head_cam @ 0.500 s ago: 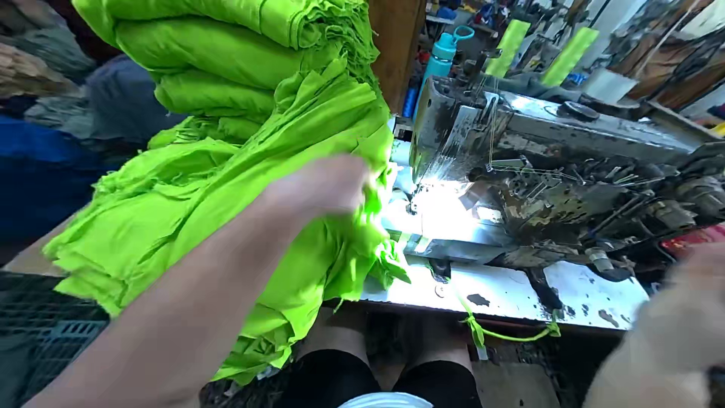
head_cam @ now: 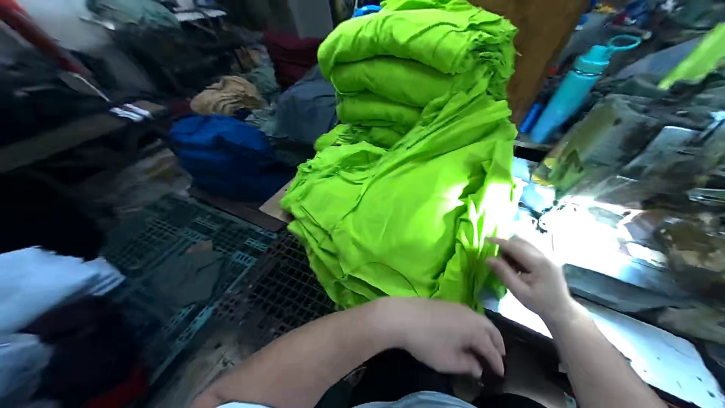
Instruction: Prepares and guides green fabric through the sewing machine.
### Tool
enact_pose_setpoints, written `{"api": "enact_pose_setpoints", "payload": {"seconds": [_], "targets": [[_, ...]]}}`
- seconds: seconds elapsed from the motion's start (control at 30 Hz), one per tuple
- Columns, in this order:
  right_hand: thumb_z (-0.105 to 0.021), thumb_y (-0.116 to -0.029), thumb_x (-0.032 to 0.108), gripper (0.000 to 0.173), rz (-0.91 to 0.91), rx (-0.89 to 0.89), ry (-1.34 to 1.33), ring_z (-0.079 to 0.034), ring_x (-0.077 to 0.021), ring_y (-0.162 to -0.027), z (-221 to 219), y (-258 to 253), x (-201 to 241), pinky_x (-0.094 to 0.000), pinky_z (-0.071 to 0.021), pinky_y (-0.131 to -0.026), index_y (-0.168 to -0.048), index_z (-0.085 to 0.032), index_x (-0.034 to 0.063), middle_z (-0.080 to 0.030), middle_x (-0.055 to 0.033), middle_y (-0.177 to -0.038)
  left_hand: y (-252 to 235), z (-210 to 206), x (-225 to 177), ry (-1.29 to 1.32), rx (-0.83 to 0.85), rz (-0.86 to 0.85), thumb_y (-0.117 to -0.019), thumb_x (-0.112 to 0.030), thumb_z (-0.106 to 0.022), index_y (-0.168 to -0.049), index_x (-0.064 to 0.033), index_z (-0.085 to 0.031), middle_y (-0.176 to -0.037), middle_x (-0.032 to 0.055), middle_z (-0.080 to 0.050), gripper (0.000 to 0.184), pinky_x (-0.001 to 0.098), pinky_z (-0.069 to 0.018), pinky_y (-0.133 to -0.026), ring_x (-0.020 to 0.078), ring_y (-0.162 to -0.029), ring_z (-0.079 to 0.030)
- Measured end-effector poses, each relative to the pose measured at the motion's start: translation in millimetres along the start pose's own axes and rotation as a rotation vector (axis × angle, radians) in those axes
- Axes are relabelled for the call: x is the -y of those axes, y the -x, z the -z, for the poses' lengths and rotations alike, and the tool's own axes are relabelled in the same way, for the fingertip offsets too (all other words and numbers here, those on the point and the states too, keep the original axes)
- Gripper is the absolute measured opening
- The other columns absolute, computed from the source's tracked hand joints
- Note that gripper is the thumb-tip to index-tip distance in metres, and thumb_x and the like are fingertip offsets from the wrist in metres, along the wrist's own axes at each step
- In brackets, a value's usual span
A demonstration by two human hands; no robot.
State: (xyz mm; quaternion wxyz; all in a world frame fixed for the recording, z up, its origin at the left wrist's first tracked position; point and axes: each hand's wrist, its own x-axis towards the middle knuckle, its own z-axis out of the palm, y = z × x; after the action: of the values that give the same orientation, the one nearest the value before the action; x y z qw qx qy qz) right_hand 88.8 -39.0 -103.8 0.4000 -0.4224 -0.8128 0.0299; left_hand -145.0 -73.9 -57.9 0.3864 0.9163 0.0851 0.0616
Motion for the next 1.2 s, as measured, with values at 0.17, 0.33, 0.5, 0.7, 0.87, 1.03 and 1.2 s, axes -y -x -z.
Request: {"api": "enact_pose_setpoints", "payload": {"seconds": [0.17, 0.33, 0.5, 0.7, 0.87, 1.03, 1.2], "targets": [[-0.069, -0.0855, 0.048, 0.075, -0.106, 0.254, 0.078, -0.074, -0.0336, -0.089, -63.9, 25.9, 5.8, -0.0582, -0.0582, -0.073, -0.15, -0.054, 0.0137, -0.075, -0.0139, -0.111, 85.3, 134.7, 56.9, -0.537, -0.695, 0.418, -0.1041, -0.007, -0.053, -0.12, -0.003, -0.071, -0.113, 0.0138, -0.072, 0.024, 0.0422, -0.0583, -0.093, 0.0236, -0.103, -0.071], [-0.069, -0.0882, 0.048, 0.074, -0.245, 0.316, 0.046, -0.073, -0.0311, -0.104, -55.8, 21.5, 14.6, -0.0551, -0.0569, -0.085, -0.151, -0.054, 0.012, -0.073, -0.011, -0.124, 126.3, 198.1, 117.3, -0.522, -0.385, 0.936, -0.1017, -0.007, -0.059, -0.126, -0.006, -0.071, -0.132, 0.021, -0.065, 0.028, 0.0605, -0.0437, -0.109, 0.0384, -0.129, -0.058], [-0.071, -0.0841, 0.047, 0.072, -0.097, 0.177, 0.065, -0.075, -0.0313, -0.089, -62.2, 28.0, 5.0, -0.056, -0.0592, -0.072, -0.147, -0.057, 0.0138, -0.076, -0.012, -0.109, 129.1, 204.4, 106.9, -0.618, -0.406, 0.798, -0.1004, -0.008, -0.063, -0.103, -0.0005, -0.075, -0.121, 0.0183, -0.068, 0.014, 0.0548, -0.0456, -0.108, 0.0343, -0.122, -0.061], [-0.07, -0.0888, 0.049, 0.073, -0.146, 0.277, 0.025, -0.074, -0.0327, -0.097, -53.5, 26.2, 8.9, -0.0577, -0.0587, -0.079, -0.152, -0.052, 0.0165, -0.075, -0.0127, -0.114, 105.9, 195.5, 92.3, -0.334, -0.371, 0.756, -0.1057, -0.018, -0.058, -0.126, -0.0007, -0.069, -0.123, 0.0171, -0.069, 0.028, 0.0501, -0.0474, -0.107, 0.0282, -0.118, -0.065], [-0.069, -0.0899, 0.053, 0.074, -0.167, 0.318, 0.015, -0.074, -0.0306, -0.094, -52.3, 25.3, 8.5, -0.0567, -0.0587, -0.079, -0.154, -0.048, 0.024, -0.075, -0.0111, -0.108, 94.5, 202.4, 82.1, -0.535, -0.341, 0.785, -0.0981, -0.021, -0.071, -0.103, -0.0045, -0.074, -0.112, 0.0125, -0.07, 0.017, 0.0542, -0.0524, -0.098, 0.0279, -0.108, -0.067], [-0.068, -0.0916, 0.055, 0.076, -0.216, 0.41, -0.061, -0.072, -0.0335, -0.102, -46.1, 22.6, 10.3, -0.0594, -0.0559, -0.086, -0.158, -0.043, 0.0261, -0.073, -0.0135, -0.116, 54.1, 191.2, 17.2, -0.475, -0.348, 0.77, -0.0946, -0.019, -0.075, -0.096, -0.0026, -0.068, -0.09, 0.0119, -0.067, 0.018, 0.049, -0.0538, -0.08, 0.0244, -0.086, -0.065], [-0.068, -0.0927, 0.05, 0.052, -0.315, 0.027, -0.412, -0.064, -0.0217, -0.118, -21.2, 48.7, 20.9, -0.0458, -0.0497, -0.105, -0.128, -0.071, 0.0113, -0.071, -0.0128, -0.12, -30.3, 88.6, -59.0, 0.148, -0.417, 0.35, -0.0902, -0.01, -0.075, -0.099, -0.0048, -0.067, -0.094, -0.0009, -0.068, 0.014, 0.0238, -0.0566, -0.079, 0.0045, -0.086, -0.066]]}}
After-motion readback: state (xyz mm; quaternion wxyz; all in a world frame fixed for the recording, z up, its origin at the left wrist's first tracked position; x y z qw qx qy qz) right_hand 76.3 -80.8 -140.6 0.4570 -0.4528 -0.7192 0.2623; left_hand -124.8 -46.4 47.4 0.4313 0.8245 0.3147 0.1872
